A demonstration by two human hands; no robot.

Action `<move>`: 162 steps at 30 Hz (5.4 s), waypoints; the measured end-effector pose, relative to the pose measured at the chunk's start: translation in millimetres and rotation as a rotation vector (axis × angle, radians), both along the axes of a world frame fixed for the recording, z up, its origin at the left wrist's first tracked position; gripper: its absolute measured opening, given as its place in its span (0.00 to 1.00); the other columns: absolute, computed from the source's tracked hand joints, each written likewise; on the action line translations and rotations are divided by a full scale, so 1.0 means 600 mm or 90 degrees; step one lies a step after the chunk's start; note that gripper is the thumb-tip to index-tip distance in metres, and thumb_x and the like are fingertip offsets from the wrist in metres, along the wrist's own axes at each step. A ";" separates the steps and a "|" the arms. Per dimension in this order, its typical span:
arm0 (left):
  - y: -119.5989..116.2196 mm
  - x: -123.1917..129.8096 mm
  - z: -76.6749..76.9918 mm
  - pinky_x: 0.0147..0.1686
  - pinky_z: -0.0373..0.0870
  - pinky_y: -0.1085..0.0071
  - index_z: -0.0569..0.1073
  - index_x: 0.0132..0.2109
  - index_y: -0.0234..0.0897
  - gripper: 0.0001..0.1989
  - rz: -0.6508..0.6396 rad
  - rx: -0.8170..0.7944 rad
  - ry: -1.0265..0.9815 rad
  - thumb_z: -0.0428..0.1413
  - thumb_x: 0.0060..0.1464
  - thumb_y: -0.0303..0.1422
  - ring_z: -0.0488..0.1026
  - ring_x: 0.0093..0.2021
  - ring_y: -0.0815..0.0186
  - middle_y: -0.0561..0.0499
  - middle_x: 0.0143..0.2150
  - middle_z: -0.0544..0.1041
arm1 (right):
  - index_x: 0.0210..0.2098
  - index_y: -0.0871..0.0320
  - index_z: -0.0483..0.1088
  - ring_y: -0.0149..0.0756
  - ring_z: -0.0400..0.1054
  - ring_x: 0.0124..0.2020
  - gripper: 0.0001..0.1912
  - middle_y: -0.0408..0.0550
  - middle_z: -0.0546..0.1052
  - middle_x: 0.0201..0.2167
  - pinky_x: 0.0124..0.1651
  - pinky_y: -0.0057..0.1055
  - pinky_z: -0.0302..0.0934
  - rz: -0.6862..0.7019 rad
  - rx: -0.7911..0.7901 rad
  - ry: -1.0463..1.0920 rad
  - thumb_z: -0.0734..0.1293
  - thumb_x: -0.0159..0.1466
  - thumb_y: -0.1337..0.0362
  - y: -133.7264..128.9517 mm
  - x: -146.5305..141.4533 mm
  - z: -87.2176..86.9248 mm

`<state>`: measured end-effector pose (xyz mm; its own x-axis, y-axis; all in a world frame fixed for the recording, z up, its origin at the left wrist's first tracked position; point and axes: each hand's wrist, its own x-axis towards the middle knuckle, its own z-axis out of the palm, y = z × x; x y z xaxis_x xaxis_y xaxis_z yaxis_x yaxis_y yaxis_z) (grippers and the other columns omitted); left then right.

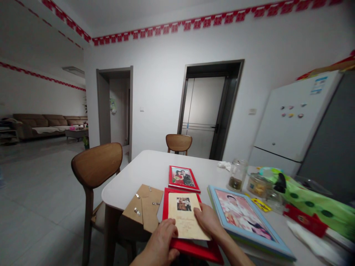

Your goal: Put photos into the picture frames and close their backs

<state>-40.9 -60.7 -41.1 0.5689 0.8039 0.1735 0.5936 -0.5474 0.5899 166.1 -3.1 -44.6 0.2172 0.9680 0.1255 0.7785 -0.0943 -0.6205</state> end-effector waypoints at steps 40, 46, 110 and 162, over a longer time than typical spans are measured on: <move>0.013 -0.004 -0.022 0.54 0.52 0.64 0.64 0.37 0.37 0.17 -0.006 0.091 -0.029 0.50 0.36 0.19 0.56 0.54 0.62 0.46 0.54 0.62 | 0.45 0.56 0.66 0.42 0.64 0.43 0.27 0.54 0.69 0.45 0.43 0.31 0.55 0.189 -0.022 -0.199 0.65 0.46 0.55 -0.088 -0.003 0.027; 0.015 -0.008 -0.020 0.54 0.52 0.66 0.64 0.39 0.37 0.19 0.009 0.081 -0.028 0.49 0.35 0.19 0.55 0.55 0.62 0.46 0.55 0.61 | 0.49 0.55 0.63 0.44 0.65 0.43 0.27 0.55 0.69 0.46 0.44 0.33 0.56 0.160 -0.009 -0.242 0.61 0.51 0.52 -0.092 0.001 0.008; 0.029 -0.017 -0.020 0.55 0.51 0.65 0.59 0.53 0.30 0.33 0.096 0.034 -0.003 0.59 0.38 0.31 0.54 0.57 0.60 0.39 0.59 0.54 | 0.49 0.50 0.63 0.34 0.65 0.46 0.18 0.45 0.71 0.46 0.47 0.31 0.62 0.255 0.249 -0.254 0.55 0.59 0.60 -0.095 0.052 -0.061; 0.084 0.021 -0.004 0.48 0.56 0.66 0.69 0.33 0.39 0.07 -0.041 0.169 0.131 0.48 0.53 0.35 0.63 0.44 0.64 0.53 0.38 0.68 | 0.36 0.52 0.68 0.32 0.67 0.35 0.17 0.47 0.67 0.44 0.36 0.27 0.57 0.239 0.050 -0.297 0.52 0.59 0.55 -0.096 -0.015 0.018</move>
